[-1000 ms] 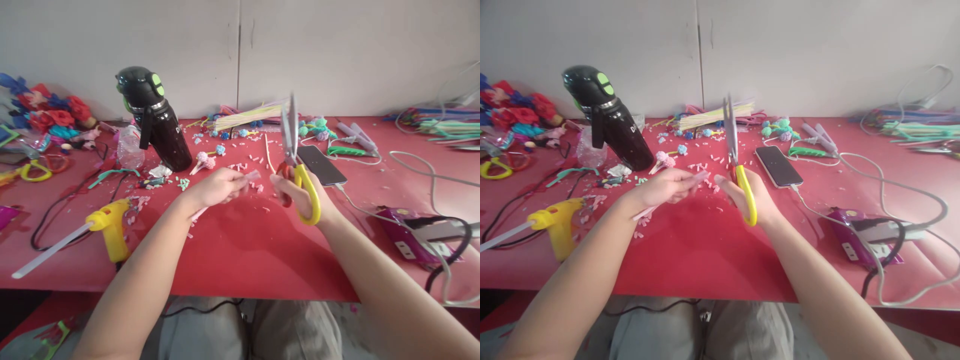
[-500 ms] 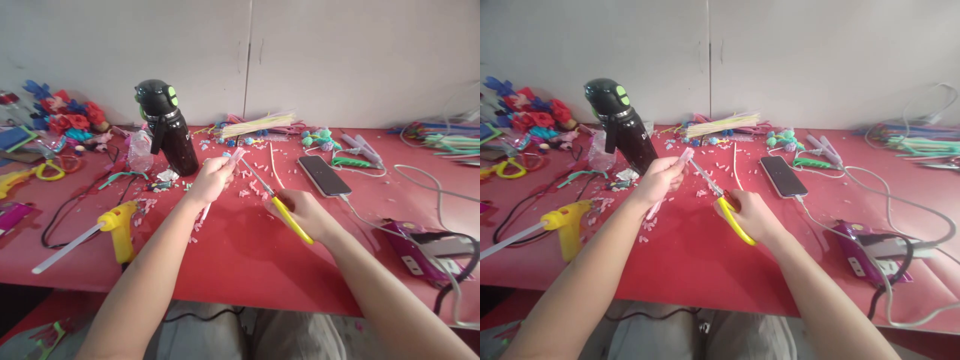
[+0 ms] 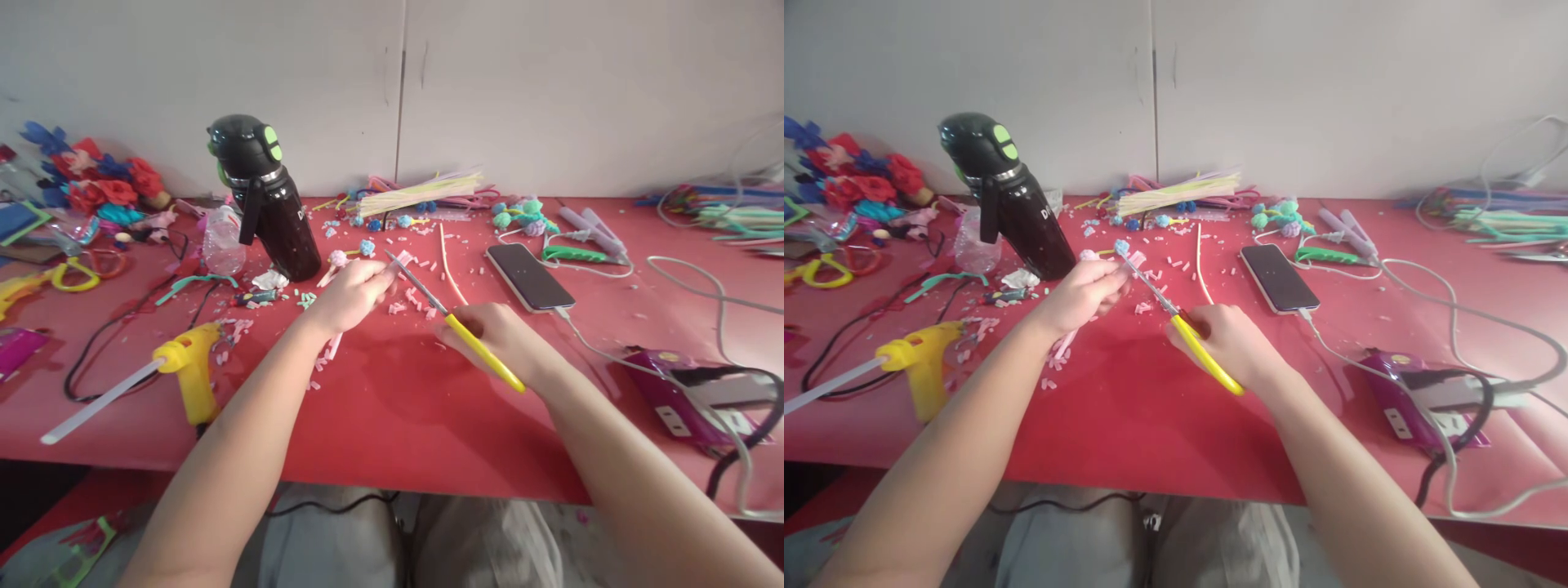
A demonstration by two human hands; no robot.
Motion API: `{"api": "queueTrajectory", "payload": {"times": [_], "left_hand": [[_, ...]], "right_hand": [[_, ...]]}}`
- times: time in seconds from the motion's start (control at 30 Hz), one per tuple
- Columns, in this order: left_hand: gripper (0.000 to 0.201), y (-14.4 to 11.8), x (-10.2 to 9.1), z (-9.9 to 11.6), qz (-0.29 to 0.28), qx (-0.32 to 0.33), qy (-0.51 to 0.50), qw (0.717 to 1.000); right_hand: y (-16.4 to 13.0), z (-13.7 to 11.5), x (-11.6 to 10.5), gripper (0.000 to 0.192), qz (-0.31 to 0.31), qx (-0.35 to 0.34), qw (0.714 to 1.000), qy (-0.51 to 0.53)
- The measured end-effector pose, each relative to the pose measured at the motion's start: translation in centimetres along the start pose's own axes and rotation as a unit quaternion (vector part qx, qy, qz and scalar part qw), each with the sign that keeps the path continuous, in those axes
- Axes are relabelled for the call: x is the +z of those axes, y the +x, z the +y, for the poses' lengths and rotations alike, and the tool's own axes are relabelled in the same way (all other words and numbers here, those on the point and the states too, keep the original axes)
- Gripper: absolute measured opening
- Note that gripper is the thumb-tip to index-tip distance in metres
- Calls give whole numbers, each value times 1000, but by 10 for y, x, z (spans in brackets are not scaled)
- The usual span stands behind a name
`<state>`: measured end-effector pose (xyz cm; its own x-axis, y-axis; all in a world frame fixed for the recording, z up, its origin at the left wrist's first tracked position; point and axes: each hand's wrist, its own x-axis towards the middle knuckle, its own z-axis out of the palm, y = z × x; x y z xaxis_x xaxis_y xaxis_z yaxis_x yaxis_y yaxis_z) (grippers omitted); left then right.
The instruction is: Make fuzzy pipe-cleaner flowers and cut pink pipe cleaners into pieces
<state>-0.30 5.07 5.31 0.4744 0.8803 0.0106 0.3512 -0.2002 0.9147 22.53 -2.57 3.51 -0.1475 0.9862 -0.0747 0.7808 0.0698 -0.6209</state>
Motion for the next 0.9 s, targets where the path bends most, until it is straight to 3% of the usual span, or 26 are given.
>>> {"api": "queueTrajectory", "payload": {"times": [0.13, 0.3, 0.5, 0.9], "left_hand": [[35, 2, 2, -3, -36, -42, -25, 998], [27, 9, 7, -11, -80, -125, -96, 984], [28, 19, 12, -14, -82, -183, -157, 967], [32, 24, 11, -20, -109, -183, -203, 956]], "right_hand": [[-4, -3, -10, 47, -36, 37, 999, -10], [-4, -6, -20, 51, -118, 131, 984, -12], [3, -16, -26, 57, -171, 167, 971, 3], [5, -18, -26, 50, -154, 179, 970, 57]]}}
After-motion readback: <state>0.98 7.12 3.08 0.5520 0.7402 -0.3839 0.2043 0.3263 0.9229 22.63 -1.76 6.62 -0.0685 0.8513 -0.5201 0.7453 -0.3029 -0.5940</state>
